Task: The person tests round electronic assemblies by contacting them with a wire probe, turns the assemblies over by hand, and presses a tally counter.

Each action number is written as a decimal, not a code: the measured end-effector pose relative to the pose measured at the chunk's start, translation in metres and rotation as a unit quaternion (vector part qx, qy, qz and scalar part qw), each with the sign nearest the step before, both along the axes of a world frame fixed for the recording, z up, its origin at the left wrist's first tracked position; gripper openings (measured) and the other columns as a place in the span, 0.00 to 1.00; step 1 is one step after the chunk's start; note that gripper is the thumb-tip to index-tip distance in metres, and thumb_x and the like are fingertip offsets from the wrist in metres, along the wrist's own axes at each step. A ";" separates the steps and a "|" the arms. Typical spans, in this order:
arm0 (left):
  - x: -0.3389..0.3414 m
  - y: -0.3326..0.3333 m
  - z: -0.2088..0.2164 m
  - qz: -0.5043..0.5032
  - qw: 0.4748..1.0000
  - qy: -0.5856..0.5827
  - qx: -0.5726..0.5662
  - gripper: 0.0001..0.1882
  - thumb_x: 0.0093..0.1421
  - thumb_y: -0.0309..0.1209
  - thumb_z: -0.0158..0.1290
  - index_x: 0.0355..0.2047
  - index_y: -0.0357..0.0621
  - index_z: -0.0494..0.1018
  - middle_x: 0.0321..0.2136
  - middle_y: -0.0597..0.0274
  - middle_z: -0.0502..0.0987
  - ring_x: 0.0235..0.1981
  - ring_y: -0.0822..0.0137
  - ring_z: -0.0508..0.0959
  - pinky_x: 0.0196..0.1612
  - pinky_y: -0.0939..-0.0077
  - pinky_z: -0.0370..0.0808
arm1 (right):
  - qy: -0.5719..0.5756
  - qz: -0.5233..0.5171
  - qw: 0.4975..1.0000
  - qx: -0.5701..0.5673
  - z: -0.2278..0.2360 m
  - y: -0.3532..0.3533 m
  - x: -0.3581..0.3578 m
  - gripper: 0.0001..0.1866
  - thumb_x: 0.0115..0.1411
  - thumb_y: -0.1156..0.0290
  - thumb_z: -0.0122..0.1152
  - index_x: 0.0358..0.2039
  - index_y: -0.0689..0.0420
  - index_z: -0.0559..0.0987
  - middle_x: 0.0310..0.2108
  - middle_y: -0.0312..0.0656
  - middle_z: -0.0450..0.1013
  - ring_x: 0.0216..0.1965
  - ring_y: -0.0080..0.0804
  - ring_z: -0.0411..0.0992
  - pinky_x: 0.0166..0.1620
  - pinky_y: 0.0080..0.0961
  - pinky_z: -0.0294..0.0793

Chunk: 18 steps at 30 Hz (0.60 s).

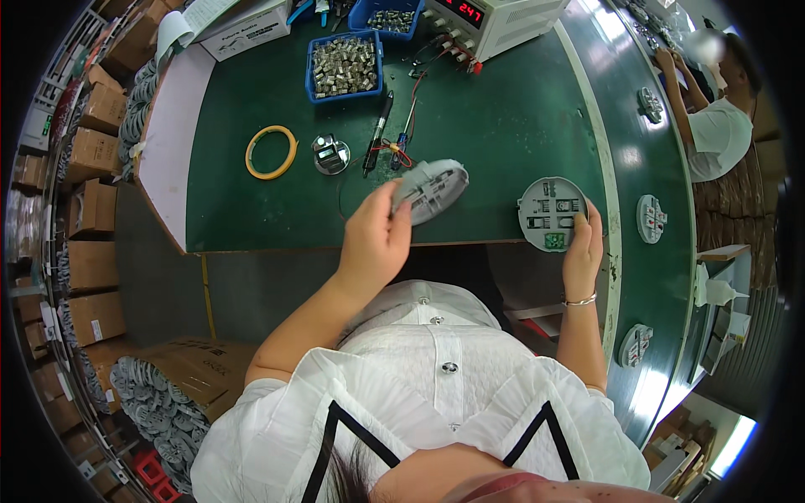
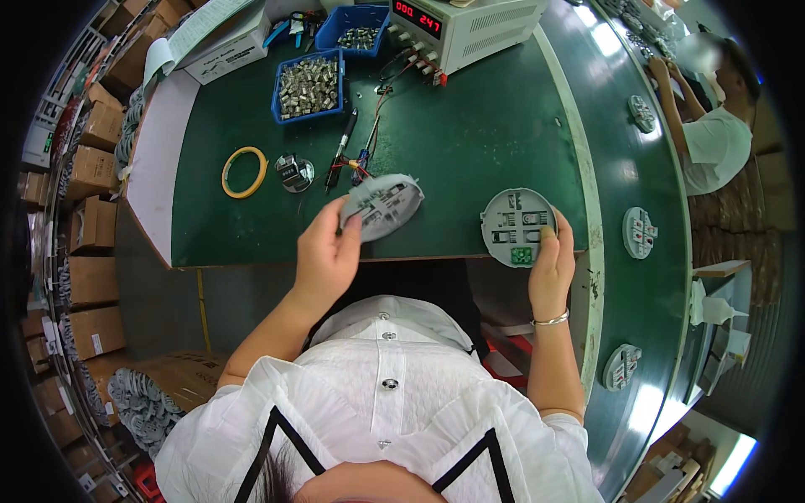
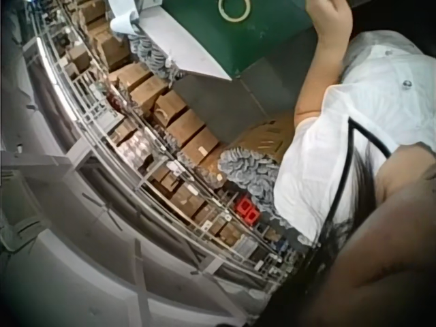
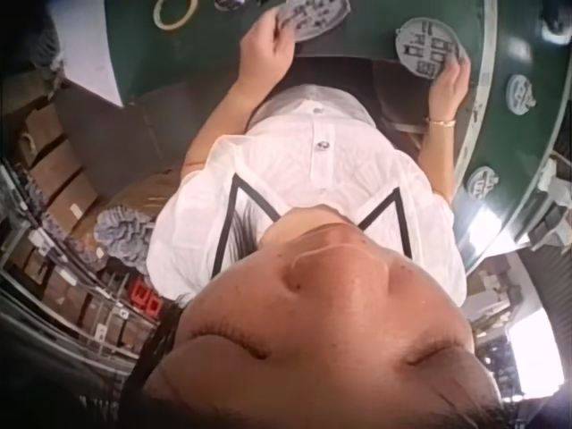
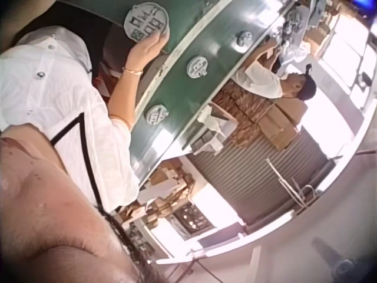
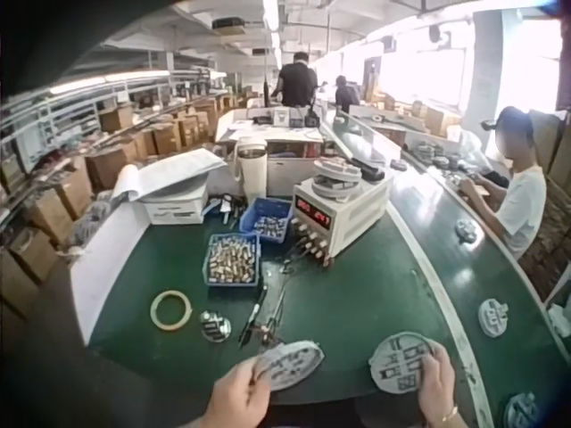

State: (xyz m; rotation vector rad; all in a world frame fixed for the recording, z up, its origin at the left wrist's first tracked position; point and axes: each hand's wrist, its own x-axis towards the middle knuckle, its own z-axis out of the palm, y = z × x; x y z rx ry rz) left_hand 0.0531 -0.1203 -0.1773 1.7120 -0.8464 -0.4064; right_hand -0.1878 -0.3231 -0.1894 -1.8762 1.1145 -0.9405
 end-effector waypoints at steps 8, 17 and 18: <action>0.007 0.023 0.017 -0.016 0.850 0.525 -0.045 0.22 0.71 0.29 0.50 0.61 0.31 0.62 0.49 0.45 0.78 0.42 0.59 0.86 0.39 0.66 0.88 | -0.173 0.061 0.871 0.456 0.008 0.001 -0.011 0.16 0.72 0.62 0.49 0.50 0.61 0.76 0.32 0.37 0.77 0.26 0.24 0.73 0.25 0.22 0.68; 0.000 0.025 0.045 -0.104 0.858 0.483 -0.141 0.35 0.68 0.24 0.52 0.72 0.35 0.51 0.59 0.43 0.73 0.52 0.54 0.83 0.47 0.60 0.87 | -0.347 0.147 0.847 0.376 0.037 0.050 0.042 0.20 0.71 0.73 0.47 0.61 0.64 0.62 0.51 0.55 0.75 0.40 0.42 0.82 0.33 0.34 0.82; -0.003 0.025 0.047 -0.106 0.857 0.485 -0.141 0.35 0.68 0.24 0.53 0.72 0.35 0.52 0.59 0.43 0.72 0.52 0.54 0.82 0.47 0.59 0.87 | -0.369 0.130 0.851 0.350 0.041 0.055 0.046 0.21 0.71 0.74 0.47 0.62 0.64 0.60 0.53 0.57 0.73 0.41 0.44 0.82 0.37 0.37 0.86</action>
